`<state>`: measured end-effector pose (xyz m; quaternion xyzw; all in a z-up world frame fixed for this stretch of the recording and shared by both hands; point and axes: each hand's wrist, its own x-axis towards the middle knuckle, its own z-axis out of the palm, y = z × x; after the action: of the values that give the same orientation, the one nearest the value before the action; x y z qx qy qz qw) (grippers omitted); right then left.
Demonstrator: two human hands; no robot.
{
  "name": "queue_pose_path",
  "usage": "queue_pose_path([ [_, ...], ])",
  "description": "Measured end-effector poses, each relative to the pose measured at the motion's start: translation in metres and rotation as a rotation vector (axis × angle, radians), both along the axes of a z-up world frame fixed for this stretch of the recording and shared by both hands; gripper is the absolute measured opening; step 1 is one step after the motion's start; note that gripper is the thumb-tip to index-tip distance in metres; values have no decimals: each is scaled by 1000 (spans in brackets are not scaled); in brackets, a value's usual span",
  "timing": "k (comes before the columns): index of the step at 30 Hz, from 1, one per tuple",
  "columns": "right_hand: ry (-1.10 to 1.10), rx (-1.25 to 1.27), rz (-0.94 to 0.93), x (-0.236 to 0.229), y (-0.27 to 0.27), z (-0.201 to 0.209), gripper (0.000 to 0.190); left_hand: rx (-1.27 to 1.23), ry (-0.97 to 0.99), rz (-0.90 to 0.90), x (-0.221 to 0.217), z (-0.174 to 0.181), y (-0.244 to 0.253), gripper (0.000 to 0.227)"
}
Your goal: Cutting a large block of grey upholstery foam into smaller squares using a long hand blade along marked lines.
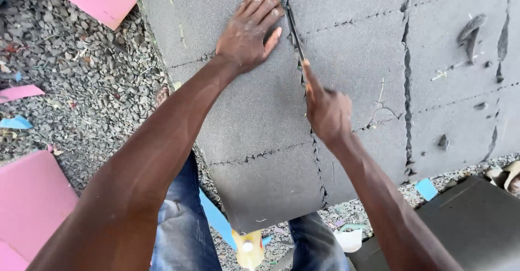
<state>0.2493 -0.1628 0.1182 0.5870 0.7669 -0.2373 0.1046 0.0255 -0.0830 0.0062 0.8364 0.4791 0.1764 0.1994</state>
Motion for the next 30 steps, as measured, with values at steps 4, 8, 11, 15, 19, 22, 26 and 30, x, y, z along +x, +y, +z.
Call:
queue_pose_path([
  [4, -94, 93, 47, -19, 62, -41, 49, 192, -149, 12, -1, 7, -6, 39],
  [8, 1, 40, 35, 7, -7, 19, 54, 222, -104, 16, 0, 4, -2, 33],
  [11, 97, 38, 52, 32, -58, 23, 57, 228, -185, 14, -14, -4, -1, 36],
  [15, -68, 4, 31, 17, -6, -7, 55, 162, -146, 13, 2, 5, -4, 40],
  [19, -26, -5, 75, 17, -17, 8, 53, 103, 11, 58, 0, 0, -6, 42],
  [22, -104, -147, -23, 39, -87, 69, 53, 175, -92, 30, -1, 12, -4, 38],
  [26, -157, -288, -48, 65, -118, 58, 60, 111, -41, 34, 18, 28, -35, 38],
  [30, -170, -79, 140, 86, -129, 15, 70, -105, 238, -128, 40, 54, -125, 63],
])
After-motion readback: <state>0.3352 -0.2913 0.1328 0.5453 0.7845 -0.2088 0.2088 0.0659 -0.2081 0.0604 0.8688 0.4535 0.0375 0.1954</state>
